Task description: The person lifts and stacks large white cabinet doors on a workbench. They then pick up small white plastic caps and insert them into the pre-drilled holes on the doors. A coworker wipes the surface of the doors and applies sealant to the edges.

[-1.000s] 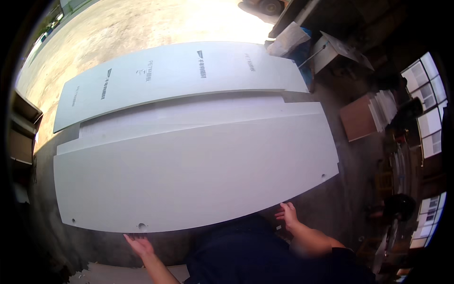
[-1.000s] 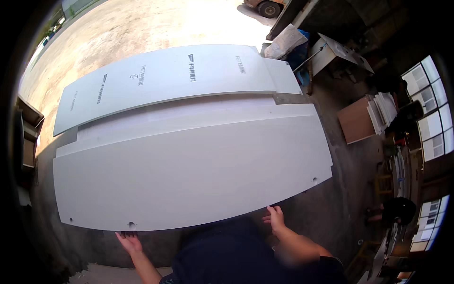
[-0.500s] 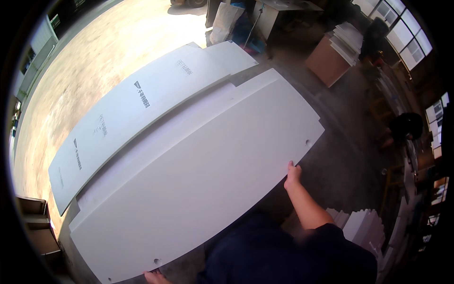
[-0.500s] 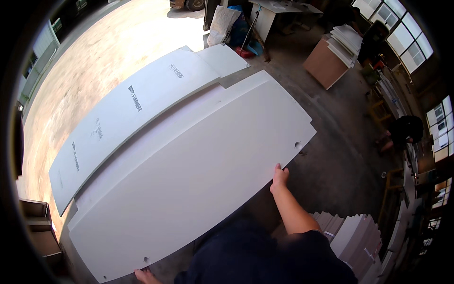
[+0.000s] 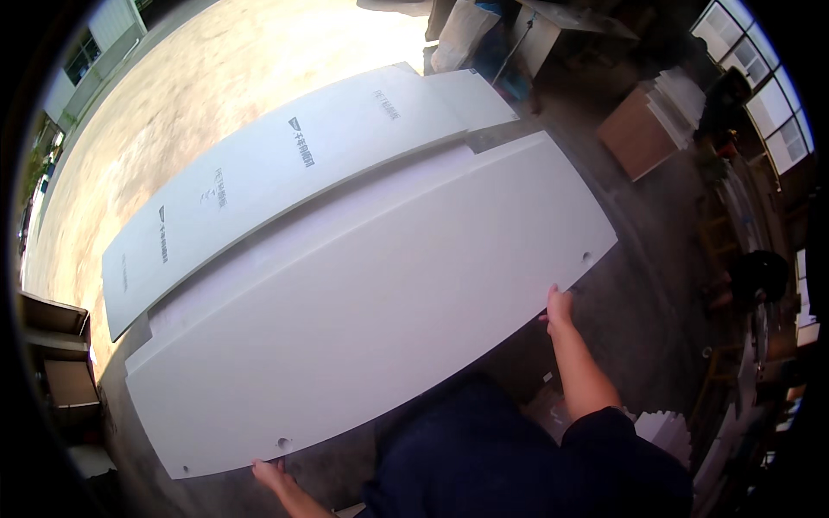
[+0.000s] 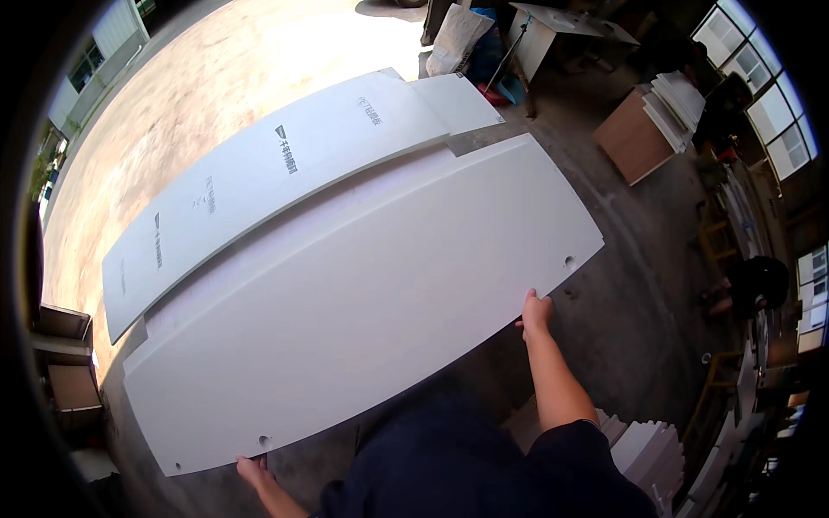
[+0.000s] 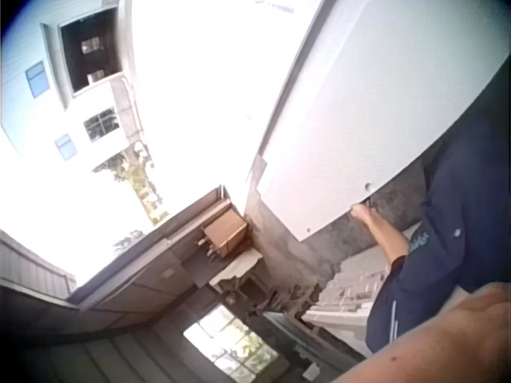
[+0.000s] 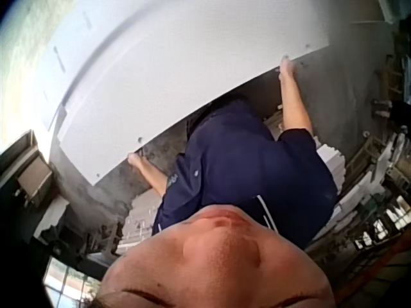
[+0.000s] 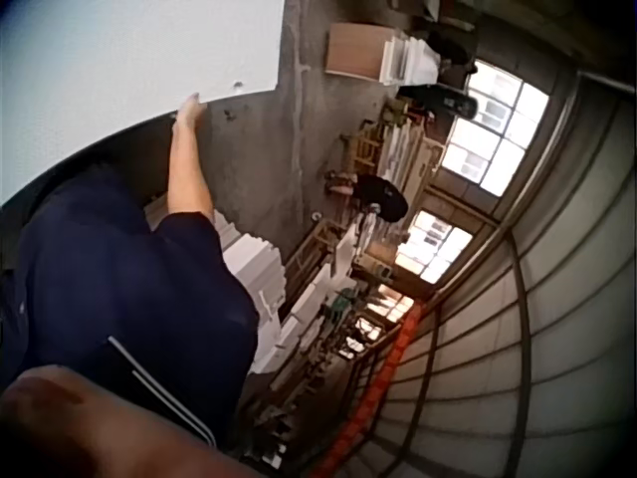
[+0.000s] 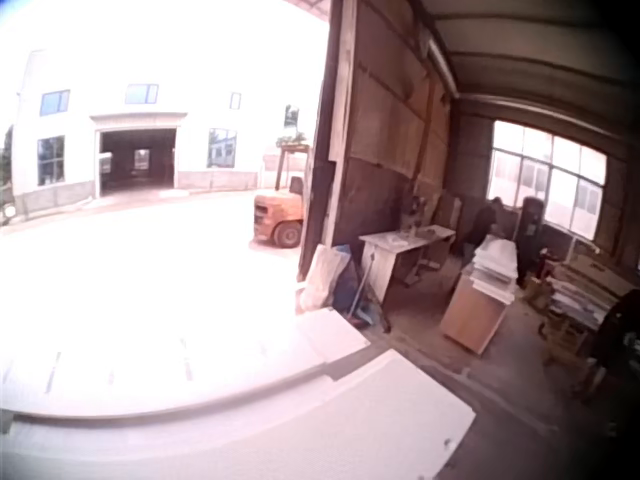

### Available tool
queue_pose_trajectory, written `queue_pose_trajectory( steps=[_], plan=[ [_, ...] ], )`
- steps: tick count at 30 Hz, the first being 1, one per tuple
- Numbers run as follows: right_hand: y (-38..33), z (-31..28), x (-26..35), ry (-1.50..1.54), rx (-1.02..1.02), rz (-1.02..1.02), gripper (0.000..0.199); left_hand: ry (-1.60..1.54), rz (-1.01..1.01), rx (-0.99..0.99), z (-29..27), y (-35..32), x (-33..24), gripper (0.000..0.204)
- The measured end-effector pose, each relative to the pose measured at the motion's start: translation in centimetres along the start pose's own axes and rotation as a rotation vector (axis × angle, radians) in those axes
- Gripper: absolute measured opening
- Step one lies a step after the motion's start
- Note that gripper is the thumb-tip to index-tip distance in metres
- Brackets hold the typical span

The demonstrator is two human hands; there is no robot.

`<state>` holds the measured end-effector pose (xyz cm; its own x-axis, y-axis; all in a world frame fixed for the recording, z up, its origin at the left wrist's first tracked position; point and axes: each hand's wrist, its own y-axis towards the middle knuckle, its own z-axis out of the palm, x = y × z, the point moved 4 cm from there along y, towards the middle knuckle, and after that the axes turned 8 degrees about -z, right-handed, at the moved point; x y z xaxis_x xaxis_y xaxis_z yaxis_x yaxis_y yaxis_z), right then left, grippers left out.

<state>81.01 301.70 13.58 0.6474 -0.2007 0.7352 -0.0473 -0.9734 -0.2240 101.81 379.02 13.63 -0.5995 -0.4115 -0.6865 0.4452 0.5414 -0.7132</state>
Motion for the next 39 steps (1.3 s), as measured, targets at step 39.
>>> queue_pose_trajectory(
  steps=[39],
  plan=[
    [23.2,-3.5,10.9,-0.699,-0.065,-0.486,0.075,0.411,0.191,-0.334,3.5,-4.1,0.0,0.038]
  ],
)
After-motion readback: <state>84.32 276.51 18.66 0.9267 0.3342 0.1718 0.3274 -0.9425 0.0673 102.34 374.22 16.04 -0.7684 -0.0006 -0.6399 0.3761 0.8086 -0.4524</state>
